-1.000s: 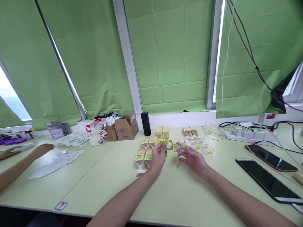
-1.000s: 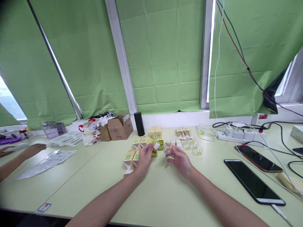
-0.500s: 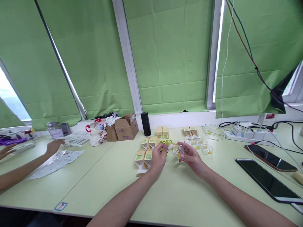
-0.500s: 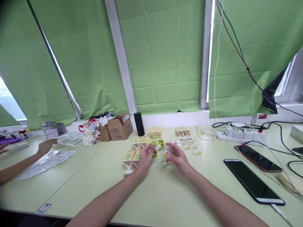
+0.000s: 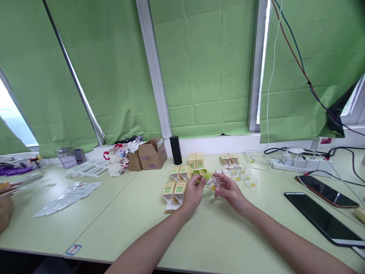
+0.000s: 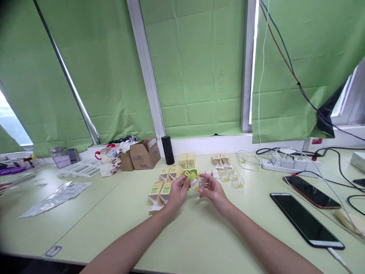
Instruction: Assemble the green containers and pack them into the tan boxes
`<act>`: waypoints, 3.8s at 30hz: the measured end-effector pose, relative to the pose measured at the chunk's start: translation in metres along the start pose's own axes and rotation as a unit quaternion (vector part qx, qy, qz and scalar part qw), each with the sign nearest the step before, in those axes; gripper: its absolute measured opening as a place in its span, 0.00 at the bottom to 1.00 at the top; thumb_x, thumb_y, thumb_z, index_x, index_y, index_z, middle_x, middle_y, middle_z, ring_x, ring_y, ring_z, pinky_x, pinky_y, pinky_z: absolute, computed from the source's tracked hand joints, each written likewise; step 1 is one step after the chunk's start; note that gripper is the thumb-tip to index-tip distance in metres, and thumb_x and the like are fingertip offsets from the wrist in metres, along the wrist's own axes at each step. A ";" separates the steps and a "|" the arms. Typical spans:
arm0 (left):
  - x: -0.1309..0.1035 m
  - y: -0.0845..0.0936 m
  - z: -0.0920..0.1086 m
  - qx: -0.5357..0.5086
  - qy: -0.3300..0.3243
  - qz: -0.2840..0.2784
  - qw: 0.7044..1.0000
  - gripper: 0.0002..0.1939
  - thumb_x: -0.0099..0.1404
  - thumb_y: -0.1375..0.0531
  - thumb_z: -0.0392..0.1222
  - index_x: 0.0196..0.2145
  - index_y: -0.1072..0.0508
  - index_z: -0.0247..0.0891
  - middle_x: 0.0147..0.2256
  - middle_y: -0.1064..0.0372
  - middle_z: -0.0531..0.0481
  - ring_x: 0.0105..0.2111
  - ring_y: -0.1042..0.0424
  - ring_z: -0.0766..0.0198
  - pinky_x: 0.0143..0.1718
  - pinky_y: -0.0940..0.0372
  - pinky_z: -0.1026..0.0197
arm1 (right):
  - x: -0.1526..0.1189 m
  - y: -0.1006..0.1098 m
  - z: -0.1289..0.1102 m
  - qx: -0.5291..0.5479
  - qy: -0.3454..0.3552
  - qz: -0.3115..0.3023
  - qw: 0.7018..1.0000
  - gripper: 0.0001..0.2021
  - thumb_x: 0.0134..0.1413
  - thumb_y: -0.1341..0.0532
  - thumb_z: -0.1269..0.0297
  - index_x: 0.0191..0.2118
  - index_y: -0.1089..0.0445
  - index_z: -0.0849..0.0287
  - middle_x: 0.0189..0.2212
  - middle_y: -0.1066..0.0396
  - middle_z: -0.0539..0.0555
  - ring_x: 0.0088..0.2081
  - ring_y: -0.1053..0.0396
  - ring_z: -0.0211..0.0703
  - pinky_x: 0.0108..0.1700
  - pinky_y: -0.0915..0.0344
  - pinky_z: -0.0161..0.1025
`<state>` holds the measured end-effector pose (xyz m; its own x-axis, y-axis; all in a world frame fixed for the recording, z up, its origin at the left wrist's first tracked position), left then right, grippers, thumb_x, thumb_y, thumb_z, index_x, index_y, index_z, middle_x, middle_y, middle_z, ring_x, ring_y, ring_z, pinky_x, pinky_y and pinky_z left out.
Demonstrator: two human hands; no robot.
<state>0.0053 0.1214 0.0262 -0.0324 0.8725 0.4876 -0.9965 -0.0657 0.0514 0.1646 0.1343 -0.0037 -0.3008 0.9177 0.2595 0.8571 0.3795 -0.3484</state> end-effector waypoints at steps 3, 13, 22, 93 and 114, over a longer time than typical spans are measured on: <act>0.000 0.000 -0.002 0.016 -0.003 -0.005 1.000 0.31 0.67 0.37 0.70 0.45 0.20 0.35 0.46 0.23 0.39 0.47 0.24 0.52 0.48 0.29 0.55 | -0.002 -0.002 -0.001 0.004 -0.003 -0.005 1.000 0.33 0.39 0.18 0.55 0.53 0.25 0.52 0.44 0.26 0.54 0.38 0.28 0.45 0.38 0.25 0.45; -0.004 -0.005 -0.004 0.021 -0.010 -0.032 0.999 0.30 0.69 0.37 0.67 0.51 0.20 0.37 0.51 0.24 0.39 0.51 0.24 0.50 0.52 0.29 0.53 | -0.002 -0.003 -0.001 0.006 -0.008 -0.004 1.000 0.33 0.39 0.18 0.52 0.52 0.25 0.52 0.45 0.26 0.54 0.43 0.25 0.49 0.41 0.22 0.48; -0.005 -0.005 -0.001 0.004 0.003 -0.041 0.999 0.29 0.69 0.35 0.65 0.50 0.20 0.36 0.50 0.25 0.39 0.51 0.25 0.50 0.50 0.30 0.54 | -0.001 -0.003 0.003 -0.011 0.006 -0.018 1.000 0.31 0.43 0.20 0.52 0.53 0.26 0.51 0.46 0.28 0.54 0.43 0.26 0.48 0.43 0.21 0.49; -0.016 -0.004 0.019 0.087 -0.030 -0.018 0.996 0.22 0.72 0.35 0.51 0.59 0.29 0.44 0.49 0.26 0.43 0.53 0.27 0.52 0.55 0.32 0.50 | -0.006 -0.017 -0.009 0.102 -0.003 -0.042 0.994 0.27 0.53 0.24 0.51 0.58 0.26 0.47 0.44 0.18 0.55 0.47 0.19 0.56 0.63 0.31 0.64; -0.017 -0.010 0.016 0.048 -0.016 -0.047 0.998 0.17 0.73 0.36 0.50 0.55 0.28 0.42 0.51 0.25 0.41 0.53 0.26 0.52 0.57 0.32 0.48 | 0.000 0.003 0.007 0.190 -0.036 0.003 0.981 0.24 0.53 0.27 0.59 0.56 0.26 0.50 0.43 0.17 0.56 0.45 0.18 0.56 0.60 0.30 0.61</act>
<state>0.0173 0.0996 0.0319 0.0641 0.8615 0.5038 -0.9831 -0.0322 0.1801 0.1639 0.1362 -0.0106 -0.3370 0.9208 0.1964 0.6457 0.3778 -0.6636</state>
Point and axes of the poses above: each hand's wrist, its own x-axis towards the middle knuckle, its own y-axis out of the back of the hand, z = x × y, the point moved 9 cm from there along x, towards the middle knuckle
